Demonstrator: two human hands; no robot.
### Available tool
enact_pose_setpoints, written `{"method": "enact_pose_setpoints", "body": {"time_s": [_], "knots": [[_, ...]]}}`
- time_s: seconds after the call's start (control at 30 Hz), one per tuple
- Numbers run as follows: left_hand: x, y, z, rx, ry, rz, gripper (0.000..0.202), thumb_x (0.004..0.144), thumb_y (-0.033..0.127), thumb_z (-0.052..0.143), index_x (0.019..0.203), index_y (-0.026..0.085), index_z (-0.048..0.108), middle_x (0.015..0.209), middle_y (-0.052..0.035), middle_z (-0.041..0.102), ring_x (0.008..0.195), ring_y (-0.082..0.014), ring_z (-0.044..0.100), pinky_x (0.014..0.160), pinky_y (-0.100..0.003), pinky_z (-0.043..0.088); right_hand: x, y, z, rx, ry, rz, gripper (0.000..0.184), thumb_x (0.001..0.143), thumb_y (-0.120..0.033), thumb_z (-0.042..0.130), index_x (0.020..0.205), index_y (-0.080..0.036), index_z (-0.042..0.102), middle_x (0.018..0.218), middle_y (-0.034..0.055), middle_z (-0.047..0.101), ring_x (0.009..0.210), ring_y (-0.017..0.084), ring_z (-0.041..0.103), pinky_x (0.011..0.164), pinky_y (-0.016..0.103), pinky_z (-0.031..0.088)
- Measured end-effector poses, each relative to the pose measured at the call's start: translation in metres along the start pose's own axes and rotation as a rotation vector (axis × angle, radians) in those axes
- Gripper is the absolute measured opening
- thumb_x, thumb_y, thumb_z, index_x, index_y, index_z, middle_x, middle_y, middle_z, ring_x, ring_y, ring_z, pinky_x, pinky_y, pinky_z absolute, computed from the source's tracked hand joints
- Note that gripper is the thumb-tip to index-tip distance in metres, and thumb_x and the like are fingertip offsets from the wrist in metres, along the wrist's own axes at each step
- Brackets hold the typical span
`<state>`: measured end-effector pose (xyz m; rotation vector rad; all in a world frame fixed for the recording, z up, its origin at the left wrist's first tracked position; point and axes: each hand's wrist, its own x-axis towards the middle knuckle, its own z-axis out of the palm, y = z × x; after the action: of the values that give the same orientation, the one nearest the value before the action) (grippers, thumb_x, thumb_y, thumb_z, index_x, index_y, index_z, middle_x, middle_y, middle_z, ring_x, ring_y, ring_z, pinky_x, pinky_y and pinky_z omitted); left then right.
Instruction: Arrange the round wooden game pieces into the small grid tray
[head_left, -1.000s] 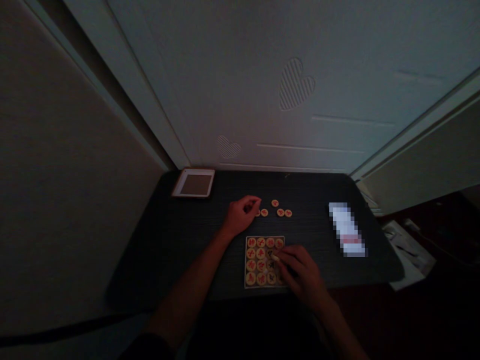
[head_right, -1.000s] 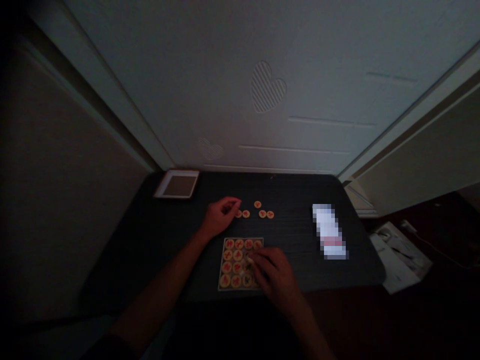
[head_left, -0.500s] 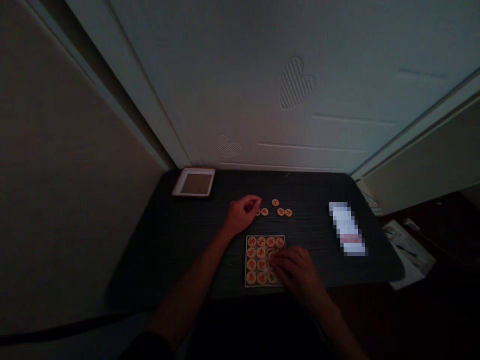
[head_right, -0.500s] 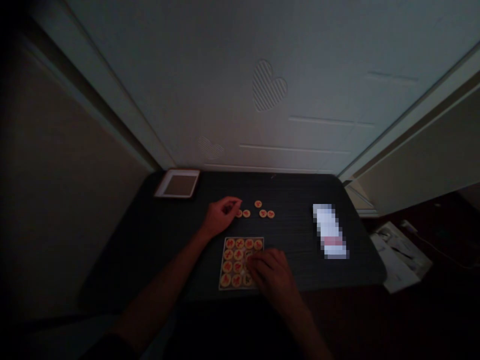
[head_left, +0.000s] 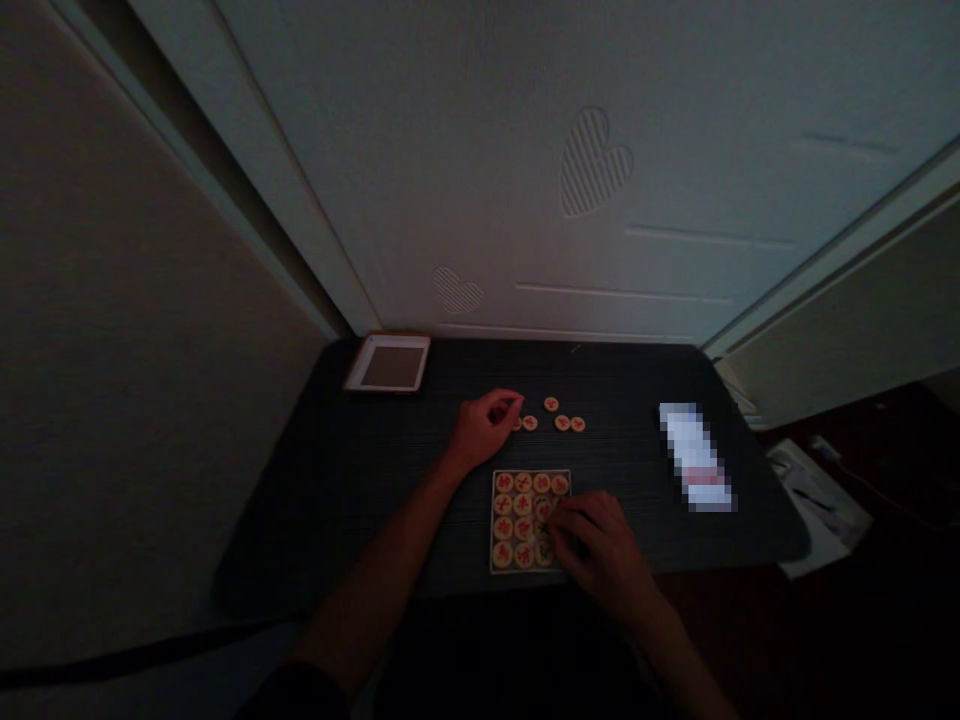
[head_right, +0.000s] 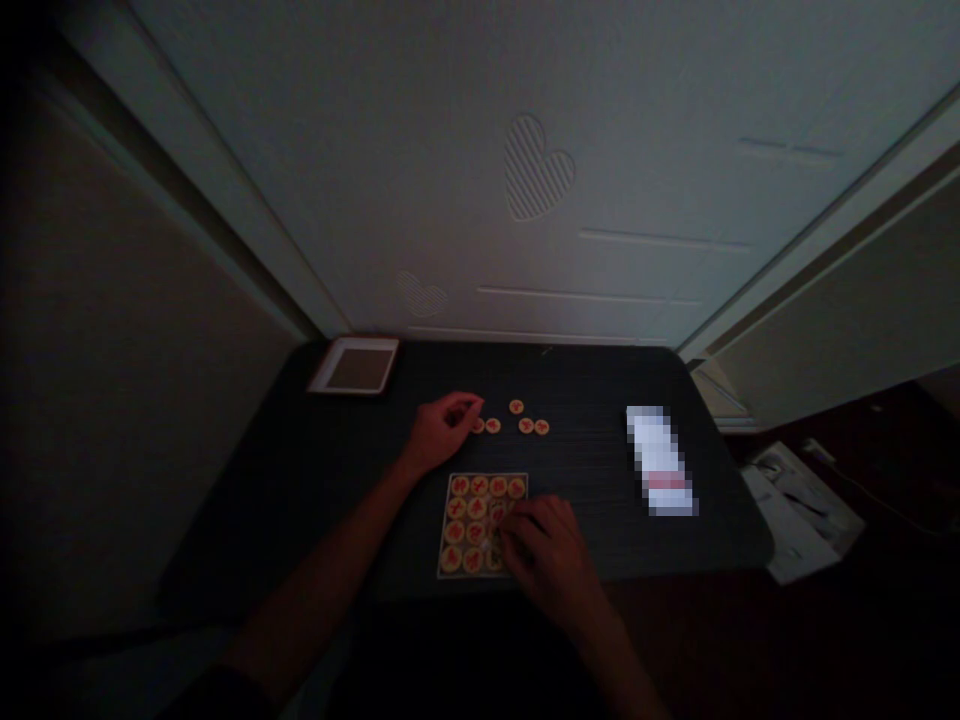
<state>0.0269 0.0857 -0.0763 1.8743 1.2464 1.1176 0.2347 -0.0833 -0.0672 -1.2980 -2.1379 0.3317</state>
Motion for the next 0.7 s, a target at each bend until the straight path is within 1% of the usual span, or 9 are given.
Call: {"method": "enact_pose_setpoints", "body": {"time_s": [0.17, 0.3, 0.5, 0.7], "knots": [[-0.0001, 0.0008, -0.0001, -0.004, 0.011, -0.011, 0.022, 0.092, 0.038, 0.062, 0.101, 0.021, 0.072, 0.069, 0.0009, 0.073, 0.057, -0.0122, 0.064, 0.053, -0.021, 0.046, -0.0003, 0.0021, 0.0016, -0.017, -0.029, 0.003, 0.019, 0.090, -0.018, 0.069, 0.108, -0.025, 0.069, 0.103, 0.0063, 0.070, 0.094, 0.024, 0.062, 0.081, 0.042, 0.051], [-0.0003, 0.0006, -0.0003, 0.002, 0.003, -0.009, 0.023, 0.093, 0.039, 0.062, 0.101, 0.021, 0.072, 0.069, 0.0005, 0.074, 0.058, -0.0128, 0.065, 0.054, -0.021, 0.046, -0.0006, 0.0035, 0.0030, -0.027, -0.026, 0.003, 0.016, 0.092, -0.020, 0.067, 0.106, -0.026, 0.070, 0.103, 0.0065, 0.070, 0.094, 0.024, 0.062, 0.082, 0.042, 0.050], [-0.0005, 0.0009, -0.0008, 0.005, 0.000, -0.009, 0.024, 0.093, 0.039, 0.061, 0.103, 0.021, 0.072, 0.071, -0.0002, 0.075, 0.060, -0.0134, 0.067, 0.055, -0.021, 0.048, 0.0028, -0.0005, 0.0008, -0.016, -0.018, 0.023, 0.019, 0.092, -0.019, 0.067, 0.110, -0.026, 0.070, 0.103, 0.0066, 0.070, 0.094, 0.024, 0.062, 0.082, 0.042, 0.051], [-0.0005, 0.0013, -0.0006, 0.011, 0.008, -0.018, 0.023, 0.092, 0.038, 0.062, 0.102, 0.021, 0.072, 0.073, 0.0000, 0.076, 0.060, -0.0130, 0.067, 0.055, -0.021, 0.048, 0.0060, -0.0026, -0.0014, -0.001, -0.017, 0.011, 0.020, 0.093, -0.018, 0.065, 0.110, -0.026, 0.070, 0.102, 0.0072, 0.069, 0.094, 0.024, 0.063, 0.081, 0.042, 0.052]]}}
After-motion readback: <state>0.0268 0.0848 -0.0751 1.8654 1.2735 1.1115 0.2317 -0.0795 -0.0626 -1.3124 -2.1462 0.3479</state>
